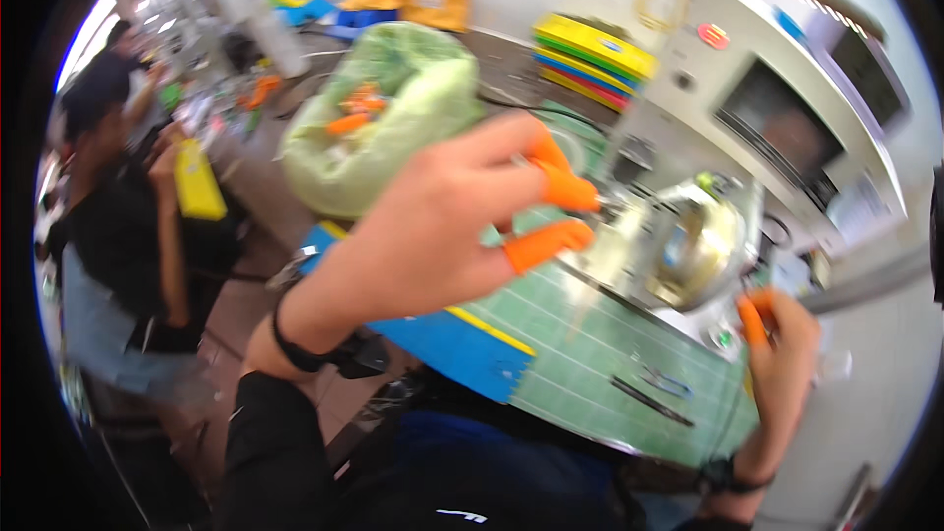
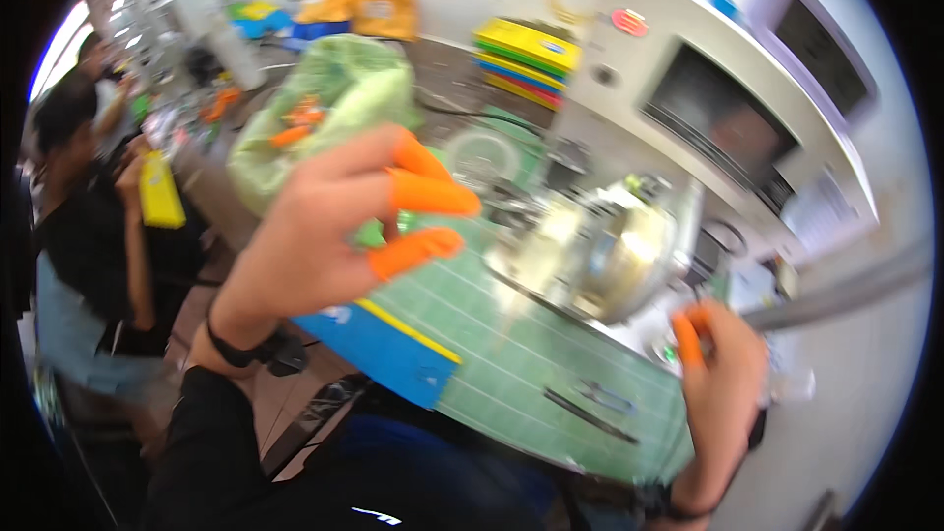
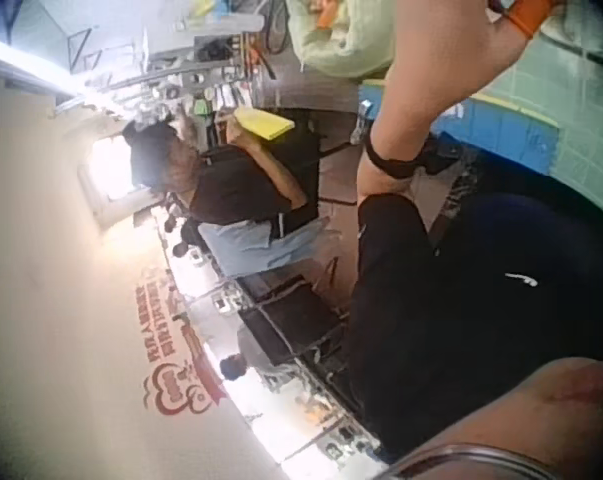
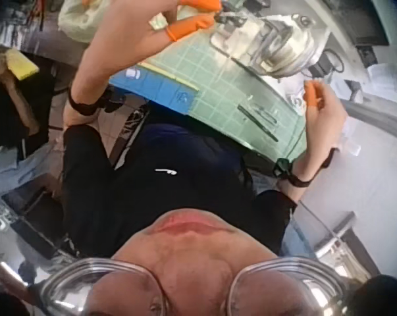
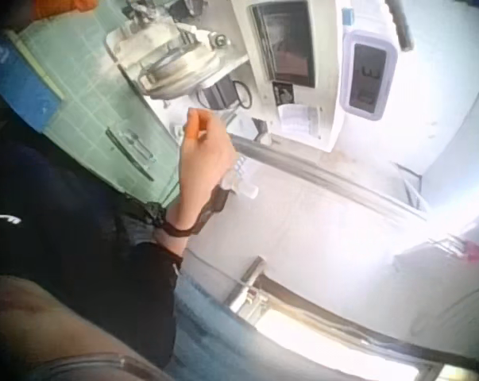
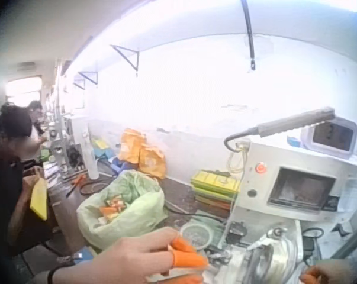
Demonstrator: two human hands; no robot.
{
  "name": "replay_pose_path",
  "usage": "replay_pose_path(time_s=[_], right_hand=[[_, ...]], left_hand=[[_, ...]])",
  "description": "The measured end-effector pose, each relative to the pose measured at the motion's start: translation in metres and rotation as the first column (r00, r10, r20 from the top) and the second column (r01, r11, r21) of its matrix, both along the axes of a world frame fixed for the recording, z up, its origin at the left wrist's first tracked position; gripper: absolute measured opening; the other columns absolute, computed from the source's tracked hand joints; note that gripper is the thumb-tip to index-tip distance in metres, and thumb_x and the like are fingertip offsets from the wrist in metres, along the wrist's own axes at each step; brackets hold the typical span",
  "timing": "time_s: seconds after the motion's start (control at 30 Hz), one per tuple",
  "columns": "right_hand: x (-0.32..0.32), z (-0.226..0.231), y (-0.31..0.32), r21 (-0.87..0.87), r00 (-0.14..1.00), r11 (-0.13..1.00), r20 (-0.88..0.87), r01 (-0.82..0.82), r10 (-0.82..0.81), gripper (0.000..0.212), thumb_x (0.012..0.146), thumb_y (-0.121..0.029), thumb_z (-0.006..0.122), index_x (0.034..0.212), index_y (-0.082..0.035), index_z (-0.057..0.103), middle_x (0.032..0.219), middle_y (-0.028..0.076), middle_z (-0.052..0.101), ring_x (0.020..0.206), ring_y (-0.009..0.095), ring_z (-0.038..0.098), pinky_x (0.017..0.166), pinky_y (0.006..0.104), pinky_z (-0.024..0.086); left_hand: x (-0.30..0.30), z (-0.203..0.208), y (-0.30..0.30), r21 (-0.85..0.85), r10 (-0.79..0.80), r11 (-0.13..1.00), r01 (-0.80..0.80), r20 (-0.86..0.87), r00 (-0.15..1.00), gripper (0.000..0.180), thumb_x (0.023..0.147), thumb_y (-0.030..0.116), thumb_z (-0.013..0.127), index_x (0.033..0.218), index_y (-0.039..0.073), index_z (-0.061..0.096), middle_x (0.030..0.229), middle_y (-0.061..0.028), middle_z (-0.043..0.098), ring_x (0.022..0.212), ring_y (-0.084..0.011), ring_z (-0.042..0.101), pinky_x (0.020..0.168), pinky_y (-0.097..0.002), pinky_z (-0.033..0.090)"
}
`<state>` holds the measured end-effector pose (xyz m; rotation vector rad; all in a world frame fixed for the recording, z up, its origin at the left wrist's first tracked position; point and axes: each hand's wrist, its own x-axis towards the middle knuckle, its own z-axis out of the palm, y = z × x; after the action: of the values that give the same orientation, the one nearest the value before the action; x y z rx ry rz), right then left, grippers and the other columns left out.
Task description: Assembling small precision components onto a rotary fixture using tweezers and adhesive.
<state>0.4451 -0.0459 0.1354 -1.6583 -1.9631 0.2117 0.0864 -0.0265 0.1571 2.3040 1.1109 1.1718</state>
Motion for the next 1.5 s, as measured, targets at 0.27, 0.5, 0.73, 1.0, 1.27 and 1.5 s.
replay_pose_path(time_s=[0.27, 0.5, 0.73, 1.0, 1.27, 1.5], right_hand=[[0.034, -0.085, 0.088, -0.195, 0.593, 0.91, -0.803, -0.367, 0.067, 0.018, 0.087, 0.008, 0.069, 0.103, 0.003, 0.076, 0.089, 0.003, 0.074, 0.08, 0.007, 0.066, 0.072, 0.026, 0.053], [-0.007, -0.104, 0.101, 0.041, 0.774, 0.98, -0.606, -0.196, 0.181, 0.017, 0.08, 0.007, 0.072, 0.096, 0.003, 0.076, 0.091, 0.006, 0.077, 0.083, 0.01, 0.065, 0.078, 0.0293, 0.053], [0.031, -0.141, 0.093, -0.129, 0.757, 0.972, -0.65, -0.197, 0.067, 0.041, 0.094, -0.016, 0.071, 0.129, 0.003, 0.061, 0.12, 0.009, 0.068, 0.103, 0.018, 0.066, 0.091, 0.0371, 0.055], [0.078, -0.05, 0.021, 0.092, 0.958, 0.954, 0.038, -0.286, 0.283, 0.018, 0.093, 0.004, 0.063, 0.111, 0.007, 0.064, 0.097, 0.008, 0.066, 0.086, 0.017, 0.058, 0.08, 0.0294, 0.048], [0.024, -0.019, 0.015, 0.063, 0.894, 0.931, 0.308, -0.359, 0.324, 0.022, 0.097, -0.003, 0.068, 0.117, 0.005, 0.069, 0.096, 0.015, 0.072, 0.082, 0.026, 0.067, 0.076, 0.0311, 0.054], [0.002, -0.05, 0.063, 0.151, 0.973, 0.963, 0.092, -0.224, 0.212, 0.019, 0.073, 0.012, 0.068, 0.09, 0.004, 0.064, 0.078, 0.015, 0.056, 0.067, 0.028, 0.053, 0.061, 0.0323, 0.042]], left_hand=[[0.08, -0.043, 0.089, 0.108, -0.131, 0.983, 0.146, -0.138, 0.982, 0.026, 0.08, 0.007, 0.082, 0.105, 0.005, 0.073, 0.118, -0.0098, 0.061, 0.097, -0.0266, 0.064, 0.082, -0.0365, 0.054], [0.112, -0.086, 0.125, 0.221, -0.201, 0.941, 0.257, -0.247, 0.948, 0.027, 0.077, 0.012, 0.082, 0.102, 0.007, 0.073, 0.129, -0.0129, 0.058, 0.111, -0.0322, 0.057, 0.096, -0.0418, 0.048], [0.112, -0.11, 0.113, 0.367, -0.171, 0.908, 0.205, -0.124, 0.977, 0.013, 0.07, 0.015, 0.073, 0.075, 0.004, 0.071, 0.123, -0.016, 0.061, 0.112, -0.032, 0.058, 0.093, -0.045, 0.046], [0.025, -0.046, 0.012, 0.49, -0.032, 0.85, 0.193, -0.317, 0.948, 0.018, 0.072, 0.015, 0.067, 0.065, 0.001, 0.059, 0.082, -0.0115, 0.052, 0.067, -0.0226, 0.059, 0.055, -0.0346, 0.05], [-0.005, -0.064, 0.033, 0.55, 0.143, 0.831, 0.079, -0.349, 0.926, 0.017, 0.076, 0.013, 0.066, 0.081, -0.003, 0.063, 0.079, -0.008, 0.052, 0.075, -0.0216, 0.059, 0.059, -0.0322, 0.053], [-0.006, -0.084, 0.094, 0.401, 0.114, 0.912, 0.087, -0.45, 0.886, 0.024, 0.082, 0.008, 0.07, 0.104, -0.001, 0.069, 0.091, -0.0082, 0.063, 0.081, -0.022, 0.065, 0.069, -0.0342, 0.055]])
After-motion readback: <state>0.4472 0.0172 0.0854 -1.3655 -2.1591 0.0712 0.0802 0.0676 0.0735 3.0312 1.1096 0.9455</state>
